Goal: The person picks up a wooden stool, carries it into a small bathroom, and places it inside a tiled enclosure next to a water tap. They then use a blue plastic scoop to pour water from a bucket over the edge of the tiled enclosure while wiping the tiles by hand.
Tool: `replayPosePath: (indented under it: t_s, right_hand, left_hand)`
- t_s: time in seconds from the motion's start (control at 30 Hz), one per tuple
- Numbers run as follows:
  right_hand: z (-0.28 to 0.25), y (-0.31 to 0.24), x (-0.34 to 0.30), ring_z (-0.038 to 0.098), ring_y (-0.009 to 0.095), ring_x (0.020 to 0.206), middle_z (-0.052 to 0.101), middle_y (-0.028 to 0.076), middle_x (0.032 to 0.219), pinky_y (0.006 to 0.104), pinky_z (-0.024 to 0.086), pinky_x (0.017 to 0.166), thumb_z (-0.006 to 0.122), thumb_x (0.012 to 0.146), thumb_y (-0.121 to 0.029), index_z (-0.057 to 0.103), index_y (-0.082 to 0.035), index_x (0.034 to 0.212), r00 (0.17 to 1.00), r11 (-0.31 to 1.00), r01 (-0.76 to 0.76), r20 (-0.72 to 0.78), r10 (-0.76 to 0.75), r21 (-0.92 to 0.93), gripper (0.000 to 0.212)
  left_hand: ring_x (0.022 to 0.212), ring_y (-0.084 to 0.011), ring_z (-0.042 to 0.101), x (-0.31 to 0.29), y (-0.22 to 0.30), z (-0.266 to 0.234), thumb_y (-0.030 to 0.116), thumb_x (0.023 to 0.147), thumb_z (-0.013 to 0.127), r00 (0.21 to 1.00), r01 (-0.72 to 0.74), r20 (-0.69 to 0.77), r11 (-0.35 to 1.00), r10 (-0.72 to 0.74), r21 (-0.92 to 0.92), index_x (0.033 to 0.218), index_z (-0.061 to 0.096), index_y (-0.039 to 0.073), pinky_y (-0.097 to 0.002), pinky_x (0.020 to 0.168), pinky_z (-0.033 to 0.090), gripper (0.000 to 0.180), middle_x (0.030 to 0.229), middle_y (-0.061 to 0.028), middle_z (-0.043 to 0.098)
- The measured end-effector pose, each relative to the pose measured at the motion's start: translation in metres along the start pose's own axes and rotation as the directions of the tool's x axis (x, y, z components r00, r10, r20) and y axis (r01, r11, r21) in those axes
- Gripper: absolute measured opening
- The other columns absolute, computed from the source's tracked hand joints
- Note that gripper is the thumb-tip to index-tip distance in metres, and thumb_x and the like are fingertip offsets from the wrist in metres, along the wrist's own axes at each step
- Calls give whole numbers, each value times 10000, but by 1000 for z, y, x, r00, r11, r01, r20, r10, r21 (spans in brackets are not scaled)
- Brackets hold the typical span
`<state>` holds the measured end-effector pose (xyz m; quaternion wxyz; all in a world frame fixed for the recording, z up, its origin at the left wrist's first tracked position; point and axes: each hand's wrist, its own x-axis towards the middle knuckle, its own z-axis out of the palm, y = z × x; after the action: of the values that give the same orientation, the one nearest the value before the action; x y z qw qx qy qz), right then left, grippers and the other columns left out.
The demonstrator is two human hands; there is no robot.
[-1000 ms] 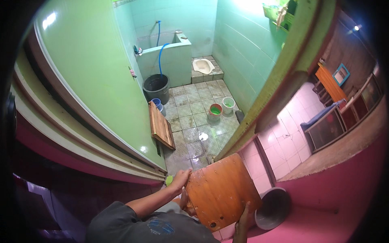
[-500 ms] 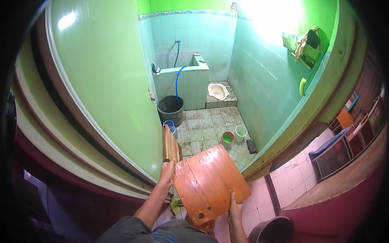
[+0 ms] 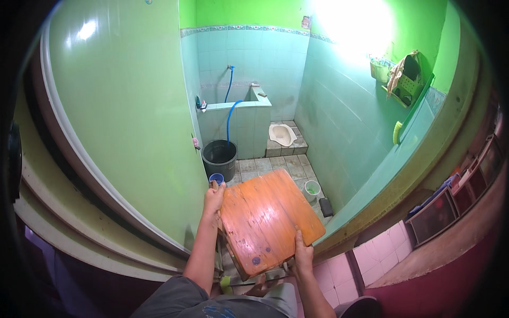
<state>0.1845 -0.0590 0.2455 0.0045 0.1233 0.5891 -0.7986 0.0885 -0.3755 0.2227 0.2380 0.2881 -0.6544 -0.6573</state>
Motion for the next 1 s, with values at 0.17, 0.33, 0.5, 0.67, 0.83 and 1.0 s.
replayPosePath:
  t_s: [0.17, 0.33, 0.5, 0.67, 0.83, 1.0]
  right_hand:
    - [26, -6, 51, 607, 170, 1052, 615, 88, 1204, 308, 503, 890, 616, 974, -310, 543, 32, 1280, 994, 998, 54, 99, -56, 25, 464]
    - [54, -16, 99, 615, 179, 1059, 618, 91, 1206, 306, 506, 888, 624, 965, -292, 541, 16, 1285, 981, 996, -32, 195, 15, 84, 452]
    - [65, -9, 165, 613, 192, 1075, 616, 108, 1200, 330, 491, 926, 565, 976, -273, 525, 17, 1281, 972, 986, -16, 236, -25, 169, 423]
    - [73, 1, 263, 606, 213, 1086, 602, 125, 1222, 328, 480, 944, 549, 954, -308, 465, 34, 1329, 959, 951, -107, 281, 23, 289, 515]
    - [89, -7, 329, 598, 216, 1104, 591, 134, 1243, 338, 481, 941, 533, 952, -300, 463, 32, 1331, 910, 936, -228, 400, 107, 267, 509]
    - [82, -12, 386, 635, 219, 1037, 606, 148, 1209, 326, 520, 873, 504, 961, -247, 475, 36, 1306, 885, 932, -258, 449, 122, 254, 448]
  left_hand:
    - [648, -134, 508, 40, 2, 3, 353, 864, 747, 998, 59, -32, 994, -62, -95, 794, 502, 38, -318, 579, 449, 406, 729, -50, 547]
    - [651, -120, 496, 68, 1, 6, 336, 872, 742, 988, 62, -126, 981, -86, -183, 809, 509, 30, -317, 565, 440, 390, 744, -44, 549]
    - [608, -82, 492, 80, 1, 29, 237, 907, 686, 998, 66, -7, 967, -69, -245, 712, 534, 87, -278, 563, 424, 288, 683, 16, 539]
    - [594, -65, 486, 105, -1, 63, 190, 921, 652, 998, 48, 47, 942, -34, -333, 729, 571, 112, -272, 550, 411, 223, 675, 44, 535]
    - [592, -63, 509, 110, -12, 72, 162, 918, 647, 999, 51, 5, 924, -53, -379, 786, 594, 82, -271, 560, 428, 164, 683, 34, 539]
    - [672, -108, 586, 98, 18, 105, 123, 907, 644, 988, 131, 6, 836, -152, -533, 815, 614, 28, -267, 622, 475, 135, 770, -25, 608]
